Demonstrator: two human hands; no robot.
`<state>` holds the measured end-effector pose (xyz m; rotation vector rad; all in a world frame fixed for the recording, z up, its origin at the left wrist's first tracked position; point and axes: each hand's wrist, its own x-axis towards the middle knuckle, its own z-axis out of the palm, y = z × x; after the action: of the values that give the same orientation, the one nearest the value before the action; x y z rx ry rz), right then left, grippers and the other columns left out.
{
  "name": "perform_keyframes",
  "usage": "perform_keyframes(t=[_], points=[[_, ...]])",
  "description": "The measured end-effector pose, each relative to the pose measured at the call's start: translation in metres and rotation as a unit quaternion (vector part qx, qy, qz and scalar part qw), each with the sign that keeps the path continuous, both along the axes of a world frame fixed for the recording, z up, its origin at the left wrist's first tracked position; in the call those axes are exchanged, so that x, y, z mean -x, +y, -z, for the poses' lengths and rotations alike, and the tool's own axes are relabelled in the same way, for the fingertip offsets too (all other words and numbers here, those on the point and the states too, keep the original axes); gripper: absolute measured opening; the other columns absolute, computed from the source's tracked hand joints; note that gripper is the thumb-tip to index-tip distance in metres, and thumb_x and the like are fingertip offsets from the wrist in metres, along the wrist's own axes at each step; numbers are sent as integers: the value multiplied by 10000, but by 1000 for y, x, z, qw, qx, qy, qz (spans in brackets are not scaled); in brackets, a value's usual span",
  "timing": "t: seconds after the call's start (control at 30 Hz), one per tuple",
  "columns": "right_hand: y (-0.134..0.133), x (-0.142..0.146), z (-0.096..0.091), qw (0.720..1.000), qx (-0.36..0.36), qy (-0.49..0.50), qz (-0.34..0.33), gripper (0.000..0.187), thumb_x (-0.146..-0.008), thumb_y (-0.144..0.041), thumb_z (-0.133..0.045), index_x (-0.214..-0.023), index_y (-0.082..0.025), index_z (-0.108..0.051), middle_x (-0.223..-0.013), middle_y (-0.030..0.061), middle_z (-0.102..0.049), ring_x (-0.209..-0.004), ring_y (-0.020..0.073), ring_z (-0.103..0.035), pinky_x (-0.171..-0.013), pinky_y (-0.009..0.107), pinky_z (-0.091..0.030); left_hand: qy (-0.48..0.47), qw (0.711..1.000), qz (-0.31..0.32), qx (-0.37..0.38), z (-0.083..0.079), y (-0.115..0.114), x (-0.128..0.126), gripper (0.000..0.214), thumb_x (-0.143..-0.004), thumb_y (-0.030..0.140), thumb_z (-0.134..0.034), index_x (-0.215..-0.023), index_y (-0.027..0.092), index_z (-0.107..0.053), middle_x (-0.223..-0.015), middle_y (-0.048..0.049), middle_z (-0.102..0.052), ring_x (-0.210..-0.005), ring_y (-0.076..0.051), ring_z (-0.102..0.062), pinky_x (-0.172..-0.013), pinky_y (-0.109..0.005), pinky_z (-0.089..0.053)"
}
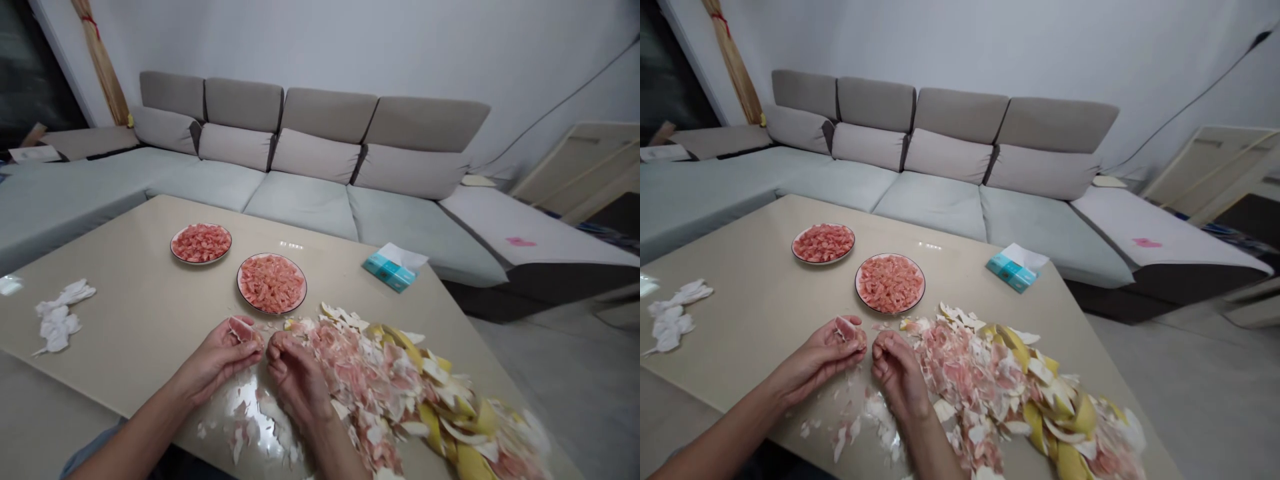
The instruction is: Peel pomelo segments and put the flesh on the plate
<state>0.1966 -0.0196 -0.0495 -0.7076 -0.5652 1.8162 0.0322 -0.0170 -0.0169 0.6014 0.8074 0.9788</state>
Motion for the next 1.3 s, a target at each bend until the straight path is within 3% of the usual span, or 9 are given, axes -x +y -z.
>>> perform_keyframes(t=[0.37,0.5,0.57,0.67,0.8,1.07,1.2,1.3], points=[[3,3,-1,999,18,-29,41,219,-663,-344,-751,-739,-157,-667,-634,-1,-530,-485,72,-357,-432,188,-337,31,999,3,16,-3,-1,7,368,-731,153,-736,-1043,182,-542,-934,-48,-637,-858,-156,-646,-852,-341,-535],[5,0,4,997,-18,-62,35,223,-710,-375,-728,-746,-164,-666,-636,-14,-513,-484,60,-356,-437,172,-334,38,999,10,16,-6,-1,8,368,-738,184,-731,-1048,184,-532,-938,-47,-631,-871,-153,-630,-863,-348,-520],[6,-5,7,990,-50,-125,52,232,-721,-390,-721,-776,-171,-667,-655,-13,-533,-496,70,-392,-451,185,-346,46,999,18,10,-6,-1,8,362,-735,210,-733,-1037,182,-534,-929,-43,-629,-862,-145,-624,-860,-336,-513],[9,-13,9,943,-103,-292,125,268,-731,-400,-717,-867,-173,-679,-712,8,-603,-585,116,-503,-530,223,-404,84,996,19,-7,-4,0,4,369,-710,261,-750,-1004,185,-539,-902,-30,-626,-841,-141,-614,-770,-281,-520],[14,-17,10,828,-178,-489,211,271,-777,-412,-664,-898,-170,-689,-791,37,-667,-681,161,-556,-628,266,-430,108,994,0,-28,1,1,-7,376,-669,287,-770,-931,184,-520,-819,-13,-629,-661,-105,-587,-548,-190,-459],[62,-6,-4,675,-290,-639,230,215,-838,-347,-555,-921,-182,-666,-838,54,-674,-698,173,-576,-665,282,-447,52,998,-21,8,10,11,-18,355,-637,276,-792,-785,174,-485,-744,13,-608,-577,-81,-579,-621,-239,-518],[88,2,-3,633,-301,-685,198,210,-797,-274,-561,-968,-189,-646,-909,61,-677,-751,192,-593,-702,308,-455,43,998,-48,23,11,17,-16,334,-626,228,-795,-765,168,-497,-704,11,-609,-585,-86,-585,-635,-247,-533],[90,0,-1,633,-311,-680,200,248,-768,-248,-568,-996,-186,-642,-949,72,-669,-785,201,-593,-730,326,-460,33,998,-58,22,12,18,-15,325,-618,210,-798,-775,163,-517,-716,0,-624,-619,-100,-607,-658,-255,-540]])
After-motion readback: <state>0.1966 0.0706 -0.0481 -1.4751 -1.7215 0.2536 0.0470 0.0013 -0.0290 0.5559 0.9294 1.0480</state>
